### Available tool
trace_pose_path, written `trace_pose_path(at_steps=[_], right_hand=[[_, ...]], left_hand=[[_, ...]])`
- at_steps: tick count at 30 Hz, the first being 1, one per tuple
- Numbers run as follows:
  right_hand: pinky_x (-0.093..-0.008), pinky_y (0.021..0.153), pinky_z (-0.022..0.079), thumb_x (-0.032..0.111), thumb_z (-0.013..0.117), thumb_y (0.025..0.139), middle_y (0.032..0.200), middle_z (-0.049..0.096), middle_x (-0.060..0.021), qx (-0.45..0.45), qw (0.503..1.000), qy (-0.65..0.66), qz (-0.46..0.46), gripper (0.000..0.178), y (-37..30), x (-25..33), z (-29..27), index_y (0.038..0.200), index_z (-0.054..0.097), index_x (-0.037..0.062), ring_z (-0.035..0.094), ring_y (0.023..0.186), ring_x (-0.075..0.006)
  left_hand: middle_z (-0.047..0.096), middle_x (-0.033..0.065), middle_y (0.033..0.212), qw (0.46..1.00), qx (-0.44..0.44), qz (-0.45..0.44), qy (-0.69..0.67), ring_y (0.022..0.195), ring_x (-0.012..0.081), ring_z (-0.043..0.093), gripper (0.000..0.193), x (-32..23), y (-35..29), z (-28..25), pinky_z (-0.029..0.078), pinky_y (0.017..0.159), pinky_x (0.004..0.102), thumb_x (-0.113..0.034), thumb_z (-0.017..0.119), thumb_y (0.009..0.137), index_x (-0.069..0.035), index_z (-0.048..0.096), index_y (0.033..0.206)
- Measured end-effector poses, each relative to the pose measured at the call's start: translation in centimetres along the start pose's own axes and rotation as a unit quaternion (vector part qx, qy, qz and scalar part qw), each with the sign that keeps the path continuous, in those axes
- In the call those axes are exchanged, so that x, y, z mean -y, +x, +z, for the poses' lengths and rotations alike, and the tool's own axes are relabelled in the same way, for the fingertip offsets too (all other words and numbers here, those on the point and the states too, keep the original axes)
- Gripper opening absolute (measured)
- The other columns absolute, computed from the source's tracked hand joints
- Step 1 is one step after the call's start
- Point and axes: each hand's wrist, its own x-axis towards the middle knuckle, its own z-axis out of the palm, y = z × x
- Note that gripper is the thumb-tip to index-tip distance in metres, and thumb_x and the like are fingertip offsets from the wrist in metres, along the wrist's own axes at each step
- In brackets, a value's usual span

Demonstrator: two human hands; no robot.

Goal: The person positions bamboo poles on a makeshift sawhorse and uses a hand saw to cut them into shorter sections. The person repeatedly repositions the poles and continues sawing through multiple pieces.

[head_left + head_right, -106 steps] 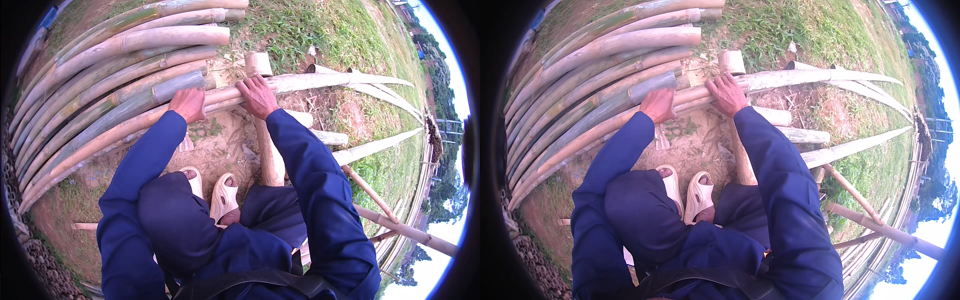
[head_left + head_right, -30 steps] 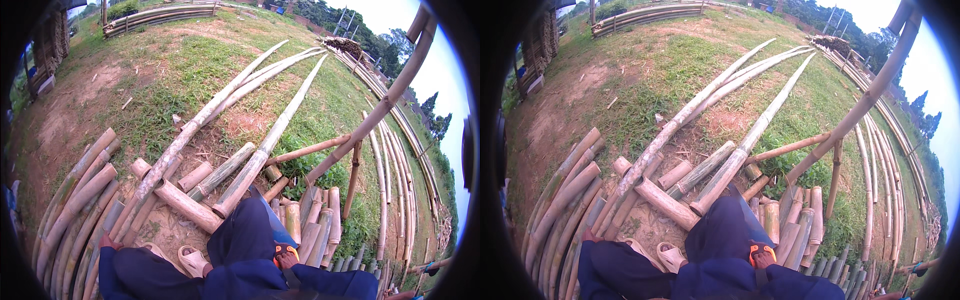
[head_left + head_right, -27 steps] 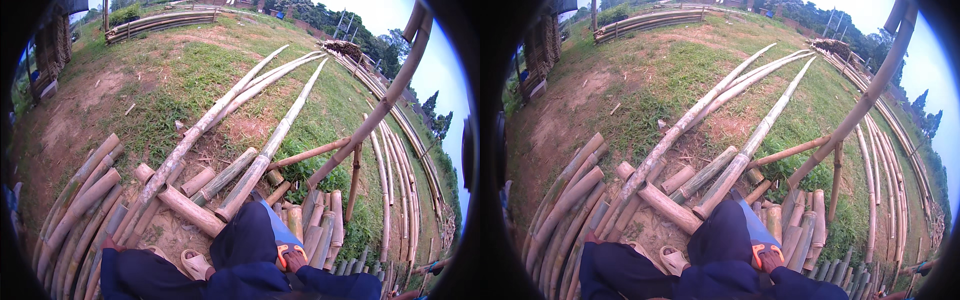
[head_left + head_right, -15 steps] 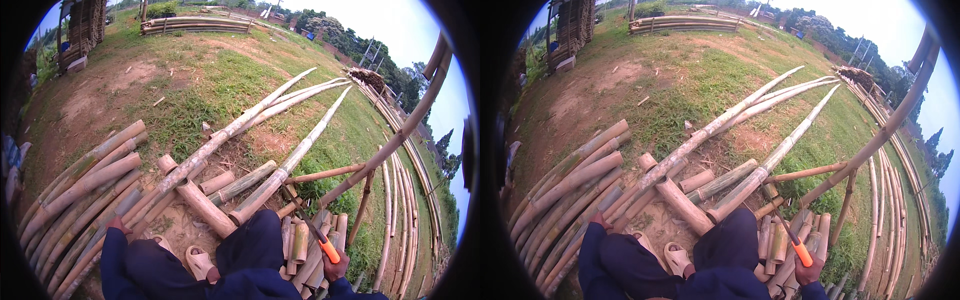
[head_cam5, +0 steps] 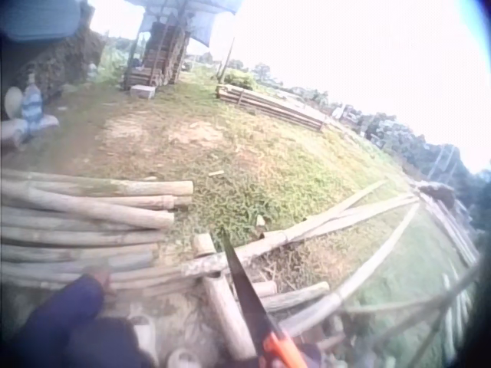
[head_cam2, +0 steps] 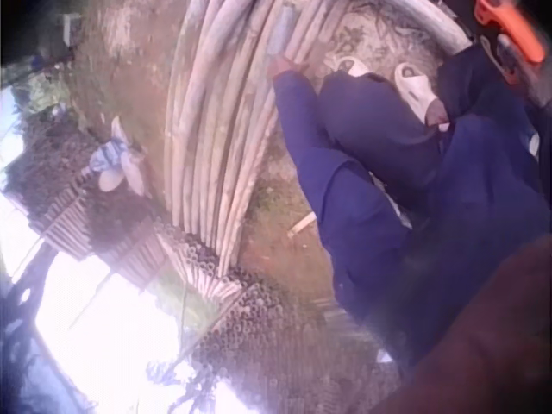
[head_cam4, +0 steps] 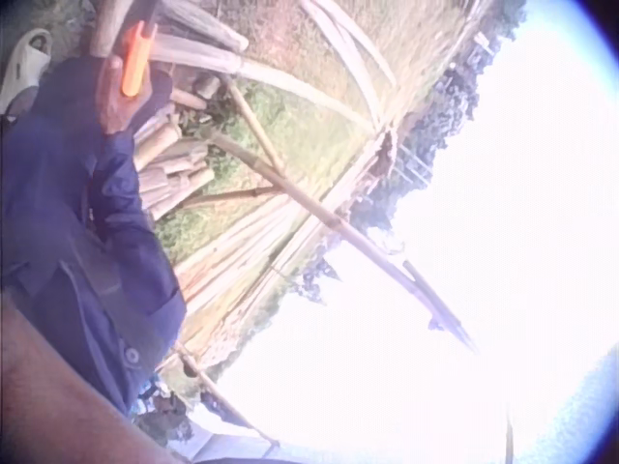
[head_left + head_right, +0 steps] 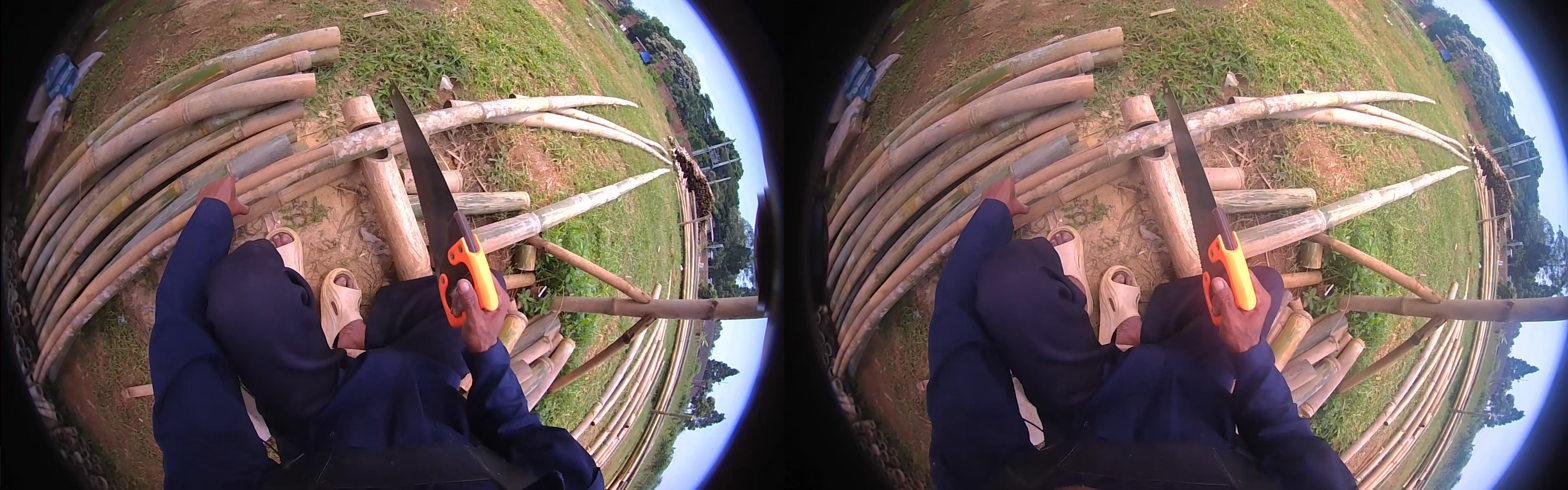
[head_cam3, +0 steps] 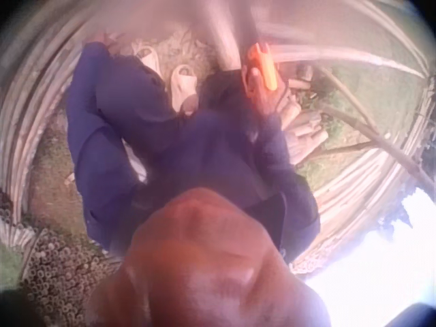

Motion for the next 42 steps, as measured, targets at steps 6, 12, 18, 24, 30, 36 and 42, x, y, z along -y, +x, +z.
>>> trace_pose_path(at_steps=[6, 12, 18, 24, 30, 36, 42], right_hand=[[-0.0212, 0.064, 0.045, 0.014, 0.075, 0.097, 0.086, 0.064, 0.0023, 0.101, 0.994, 0.002, 0.037, 0.031, 4.6, -4.3, 6.3, 0.122, 0.067, -0.0029, 0.055, 0.072, -0.0041], [-0.0238, 0.075, 0.049, 0.013, 0.077, 0.096, 0.092, 0.067, -0.0003, 0.140, 0.989, -0.016, 0.052, 0.026, 4.6, -6.5, 7.2, 0.114, 0.068, -0.0035, 0.058, 0.083, -0.0067], [-0.0245, 0.076, 0.050, 0.011, 0.077, 0.095, 0.093, 0.068, -0.0022, 0.163, 0.982, -0.025, 0.087, 0.028, 4.0, -6.8, 5.1, 0.116, 0.068, -0.0042, 0.059, 0.083, -0.0074], [-0.0250, 0.074, 0.051, 0.012, 0.076, 0.096, 0.089, 0.068, -0.0023, 0.167, 0.979, -0.038, 0.107, 0.027, 3.0, -5.5, 4.0, 0.115, 0.068, -0.0058, 0.060, 0.080, -0.0081], [-0.0288, 0.059, 0.045, 0.015, 0.075, 0.097, 0.072, 0.063, -0.0042, 0.190, 0.974, -0.107, 0.062, 0.020, 4.6, -6.3, 6.1, 0.099, 0.067, -0.0037, 0.052, 0.065, -0.0081], [-0.0279, 0.057, 0.044, 0.012, 0.075, 0.096, 0.070, 0.061, -0.0027, 0.168, 0.979, -0.094, 0.071, 0.021, 1.0, -5.0, 3.4, 0.105, 0.069, -0.0058, 0.049, 0.064, -0.0068], [-0.0280, 0.063, 0.048, 0.014, 0.076, 0.096, 0.074, 0.065, -0.0057, 0.168, 0.978, -0.096, 0.074, 0.021, 4.5, -6.3, 6.0, 0.101, 0.069, -0.0042, 0.056, 0.068, -0.0083]], left_hand=[[0.071, 0.0197, 0.123, 1.000, -0.004, -0.015, -0.001, 0.114, 0.0363, 0.068, 0.083, 0.0, -0.5, 0.0, 0.054, 0.098, 0.0471, -0.041, 0.090, 0.064, -0.009, 0.063, 0.136], [0.072, 0.0214, 0.117, 1.000, 0.014, -0.020, 0.009, 0.110, 0.0389, 0.069, 0.083, -0.2, 0.1, 0.1, 0.054, 0.097, 0.0490, -0.041, 0.089, 0.064, -0.009, 0.063, 0.137], [0.072, 0.0221, 0.117, 0.999, 0.023, -0.020, 0.014, 0.110, 0.0395, 0.069, 0.082, 0.1, -0.1, -0.1, 0.054, 0.095, 0.0494, -0.040, 0.090, 0.065, -0.009, 0.063, 0.136], [0.073, 0.0217, 0.114, 1.000, 0.015, -0.016, 0.015, 0.109, 0.0390, 0.070, 0.081, -0.1, 0.1, 0.2, 0.055, 0.094, 0.0496, -0.041, 0.091, 0.064, -0.009, 0.064, 0.134], [0.074, 0.0216, 0.113, 0.999, 0.029, -0.024, 0.024, 0.108, 0.0386, 0.070, 0.081, -0.5, -0.6, -0.1, 0.055, 0.094, 0.0502, -0.040, 0.091, 0.064, -0.009, 0.065, 0.133], [0.074, 0.0218, 0.112, 0.999, 0.017, -0.022, 0.028, 0.107, 0.0381, 0.071, 0.080, -0.6, -0.2, -0.3, 0.055, 0.094, 0.0498, -0.041, 0.091, 0.064, -0.009, 0.065, 0.133], [0.074, 0.0214, 0.111, 0.999, 0.028, -0.028, 0.020, 0.107, 0.0382, 0.070, 0.079, -0.8, -0.2, -0.7, 0.056, 0.094, 0.0487, -0.041, 0.091, 0.064, -0.008, 0.066, 0.131]])
